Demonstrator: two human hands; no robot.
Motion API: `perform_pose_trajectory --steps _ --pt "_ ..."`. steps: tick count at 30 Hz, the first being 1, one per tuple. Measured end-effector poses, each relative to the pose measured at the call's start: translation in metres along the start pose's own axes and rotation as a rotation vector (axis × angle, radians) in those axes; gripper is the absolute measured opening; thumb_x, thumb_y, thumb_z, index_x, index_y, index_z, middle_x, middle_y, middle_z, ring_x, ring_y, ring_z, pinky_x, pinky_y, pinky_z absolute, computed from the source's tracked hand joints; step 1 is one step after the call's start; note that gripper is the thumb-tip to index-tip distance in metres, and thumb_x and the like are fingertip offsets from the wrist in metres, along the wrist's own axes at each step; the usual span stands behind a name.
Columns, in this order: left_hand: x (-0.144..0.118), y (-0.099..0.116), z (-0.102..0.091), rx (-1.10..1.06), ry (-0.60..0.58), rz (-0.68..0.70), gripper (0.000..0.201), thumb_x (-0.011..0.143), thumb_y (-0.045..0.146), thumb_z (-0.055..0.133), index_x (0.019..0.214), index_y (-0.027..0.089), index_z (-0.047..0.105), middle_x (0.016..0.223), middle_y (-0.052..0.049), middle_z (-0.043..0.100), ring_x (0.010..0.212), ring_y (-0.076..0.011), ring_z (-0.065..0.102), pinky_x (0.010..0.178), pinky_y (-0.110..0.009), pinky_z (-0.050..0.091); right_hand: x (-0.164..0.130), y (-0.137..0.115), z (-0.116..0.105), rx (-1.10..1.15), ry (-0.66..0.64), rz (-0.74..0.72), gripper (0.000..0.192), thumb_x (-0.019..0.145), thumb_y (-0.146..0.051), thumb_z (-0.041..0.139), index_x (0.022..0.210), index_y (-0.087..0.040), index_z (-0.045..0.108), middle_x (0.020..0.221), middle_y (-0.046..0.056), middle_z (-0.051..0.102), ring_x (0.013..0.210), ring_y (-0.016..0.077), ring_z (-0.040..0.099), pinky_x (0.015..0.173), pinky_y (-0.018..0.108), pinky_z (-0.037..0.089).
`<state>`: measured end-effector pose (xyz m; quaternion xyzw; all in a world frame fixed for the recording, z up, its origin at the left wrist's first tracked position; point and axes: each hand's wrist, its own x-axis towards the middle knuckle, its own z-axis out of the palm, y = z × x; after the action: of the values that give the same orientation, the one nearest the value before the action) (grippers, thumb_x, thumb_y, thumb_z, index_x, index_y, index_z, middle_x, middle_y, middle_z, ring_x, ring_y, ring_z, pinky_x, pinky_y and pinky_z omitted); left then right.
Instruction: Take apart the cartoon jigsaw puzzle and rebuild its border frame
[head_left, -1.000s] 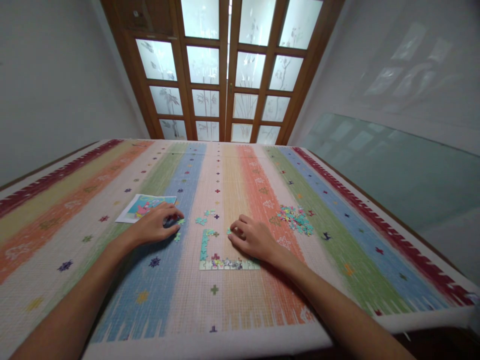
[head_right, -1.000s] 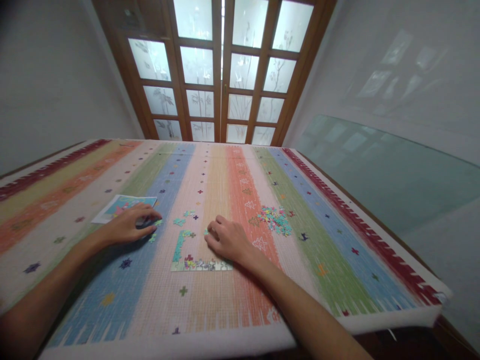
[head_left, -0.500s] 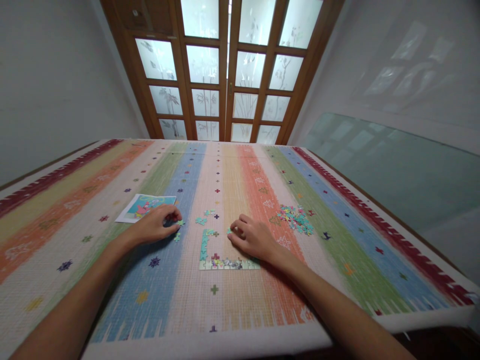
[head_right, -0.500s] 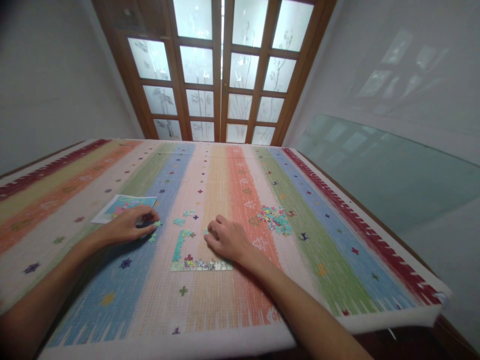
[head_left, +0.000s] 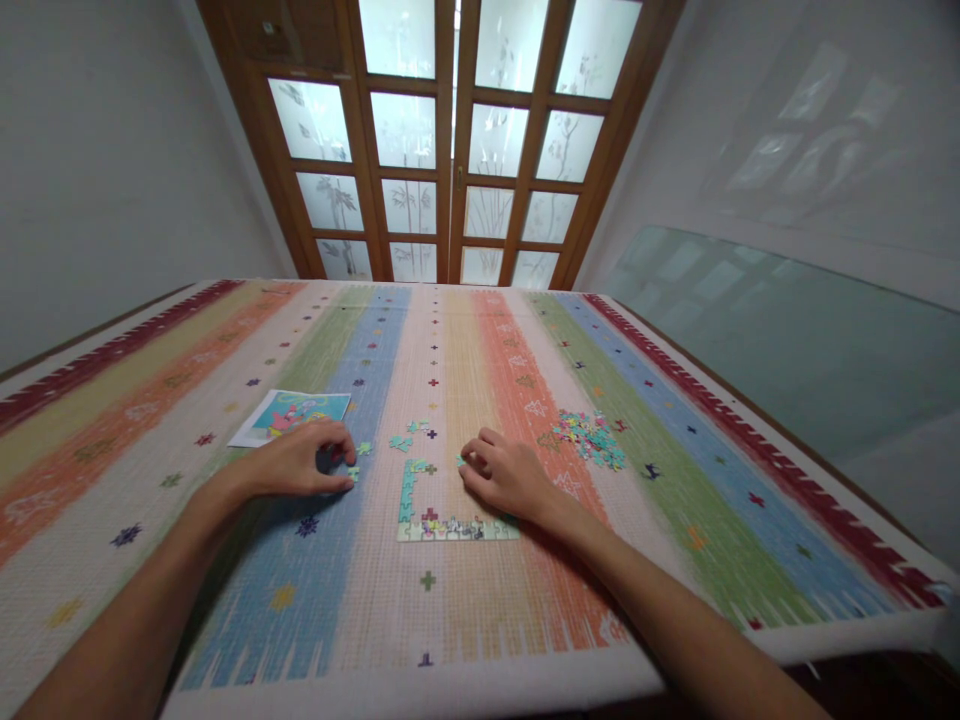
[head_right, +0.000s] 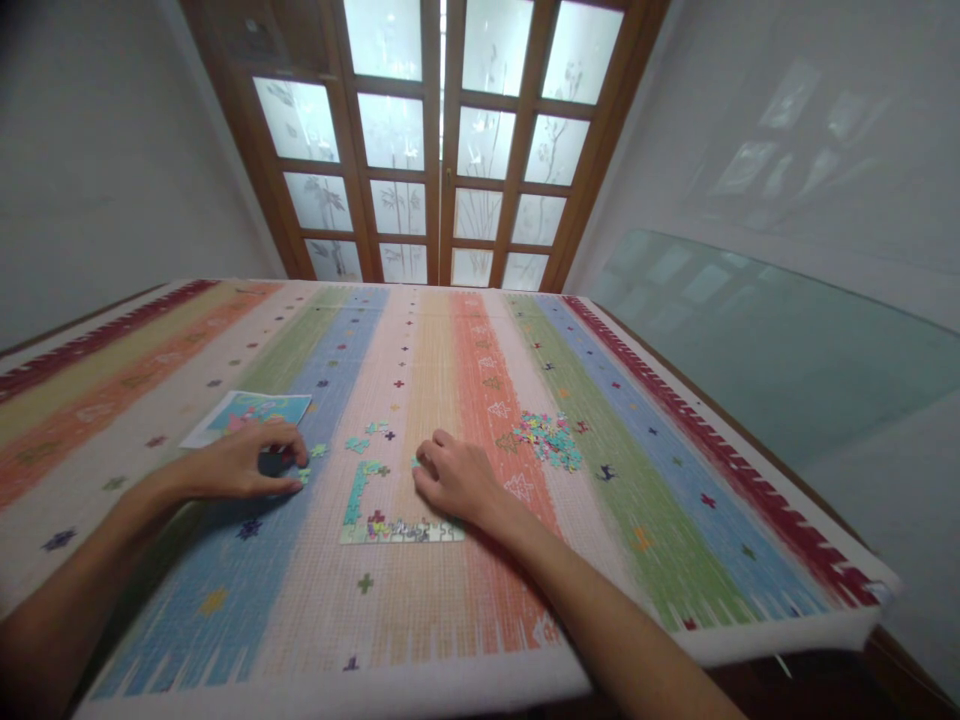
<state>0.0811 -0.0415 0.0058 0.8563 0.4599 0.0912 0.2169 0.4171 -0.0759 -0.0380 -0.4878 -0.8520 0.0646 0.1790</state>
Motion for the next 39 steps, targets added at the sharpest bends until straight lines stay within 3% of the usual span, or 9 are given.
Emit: perform_pose_trajectory --steps 9,13,21,27,34,39 --pt "0.005 0.012 0.009 -0.076 -0.019 -0.01 0.026 0.075 0.046 0.065 0.077 0.019 0.064 0.076 -0.003 0.065 0.069 -0.0188 0.058 0.067 -0.032 0.045 0.0 0.0 0.0 0.023 0.01 0.005 0.017 0.091 -0.028 0.058 0.094 -0.017 0.07 0.09 0.006 0.065 0.065 0.0129 0.05 0.059 0.028 0.027" --pt "0.01 0.025 0.02 -0.225 0.001 0.005 0.028 0.085 0.048 0.058 0.077 0.021 0.06 0.071 -0.002 0.063 0.065 -0.0172 0.055 0.064 -0.031 0.043 0.001 -0.001 -0.001 0.028 -0.001 0.008 0.017 0.092 -0.029 0.057 0.095 -0.017 0.069 0.091 0.006 0.065 0.065 0.0131 0.051 0.058 0.028 0.027" --pt "0.021 0.053 0.048 -0.416 0.022 0.041 0.026 0.091 0.046 0.056 0.087 0.021 0.064 0.072 -0.001 0.061 0.064 -0.0166 0.052 0.061 -0.03 0.042 0.001 -0.002 -0.001 0.0 -0.017 0.008 0.018 0.093 -0.03 0.057 0.097 -0.017 0.07 0.092 0.006 0.065 0.067 0.014 0.051 0.059 0.028 0.028" --pt "0.028 0.059 0.065 -0.361 0.159 0.06 0.021 0.092 0.038 0.057 0.089 0.019 0.066 0.082 -0.005 0.064 0.072 -0.0189 0.055 0.069 -0.034 0.045 0.001 -0.004 -0.003 -0.015 -0.029 0.014 0.018 0.094 -0.031 0.058 0.098 -0.017 0.07 0.093 0.006 0.065 0.069 0.0142 0.053 0.06 0.028 0.028" --pt "0.033 0.062 0.075 -0.246 0.285 0.095 0.017 0.094 0.032 0.056 0.091 0.019 0.066 0.08 -0.003 0.061 0.077 -0.0207 0.055 0.075 -0.035 0.046 0.001 -0.004 -0.003 -0.018 -0.005 -0.011 0.021 0.095 -0.03 0.056 0.105 -0.018 0.07 0.098 0.007 0.065 0.068 0.0144 0.054 0.06 0.028 0.032" --pt "0.032 0.06 0.071 -0.157 0.332 0.124 0.022 0.099 0.033 0.049 0.096 0.02 0.066 0.085 -0.005 0.064 0.086 -0.0236 0.057 0.083 -0.038 0.047 -0.001 -0.01 -0.006 0.056 0.0 -0.212 0.027 0.099 -0.031 0.052 0.118 -0.019 0.069 0.112 0.01 0.067 0.084 0.0179 0.063 0.071 0.03 0.045"
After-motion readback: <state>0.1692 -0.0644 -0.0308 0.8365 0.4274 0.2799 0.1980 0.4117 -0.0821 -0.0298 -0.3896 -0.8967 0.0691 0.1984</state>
